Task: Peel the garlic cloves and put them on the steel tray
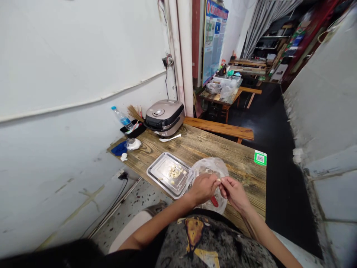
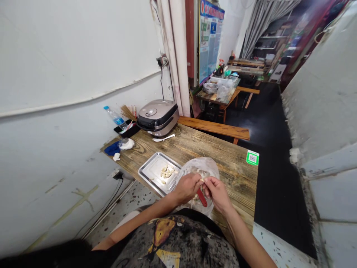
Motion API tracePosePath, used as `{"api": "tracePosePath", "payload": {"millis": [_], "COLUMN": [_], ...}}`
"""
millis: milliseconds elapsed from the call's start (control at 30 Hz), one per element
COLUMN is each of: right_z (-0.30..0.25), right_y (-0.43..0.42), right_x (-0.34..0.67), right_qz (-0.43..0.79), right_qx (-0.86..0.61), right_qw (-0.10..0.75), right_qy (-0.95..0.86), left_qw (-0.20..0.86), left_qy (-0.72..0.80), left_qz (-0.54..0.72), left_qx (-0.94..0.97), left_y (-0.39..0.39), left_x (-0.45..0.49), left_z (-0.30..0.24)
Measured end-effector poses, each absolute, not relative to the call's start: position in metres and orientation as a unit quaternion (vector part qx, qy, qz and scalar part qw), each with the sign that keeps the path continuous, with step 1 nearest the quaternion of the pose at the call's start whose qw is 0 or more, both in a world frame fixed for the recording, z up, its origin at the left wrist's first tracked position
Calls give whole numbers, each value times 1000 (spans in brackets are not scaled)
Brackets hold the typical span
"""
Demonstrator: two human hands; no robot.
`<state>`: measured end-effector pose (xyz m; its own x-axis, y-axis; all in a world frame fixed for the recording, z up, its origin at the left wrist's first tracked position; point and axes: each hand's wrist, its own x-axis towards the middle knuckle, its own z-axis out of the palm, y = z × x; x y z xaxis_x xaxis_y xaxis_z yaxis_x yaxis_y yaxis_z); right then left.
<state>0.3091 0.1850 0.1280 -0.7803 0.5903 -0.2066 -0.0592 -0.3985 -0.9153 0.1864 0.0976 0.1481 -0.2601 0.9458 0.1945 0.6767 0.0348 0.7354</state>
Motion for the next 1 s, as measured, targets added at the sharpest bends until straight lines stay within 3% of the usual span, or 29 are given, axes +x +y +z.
{"api": "tracePosePath", "payload": {"millis": [333, 567, 700, 1000], "right_z": [144, 155, 145, 141], "right_y": [173, 175, 180, 183], "right_x": [308, 304, 302, 304], "right_qz": [743, 722, 744, 823], "right_qx": [-243, -214, -191, -215], "right_qw": [273, 261, 259, 257], "right_qy": [-560, -604, -585, -458], "left_qw": [198, 391, 449, 392], "left_qy": [688, 610, 593, 574], "left_qz": [457, 587, 612, 638], "left_qx": [527, 362, 268, 330], "left_y": [96, 101, 103, 93], "left_x": [196, 205, 205, 198], "left_z": [149, 160, 163, 173]}}
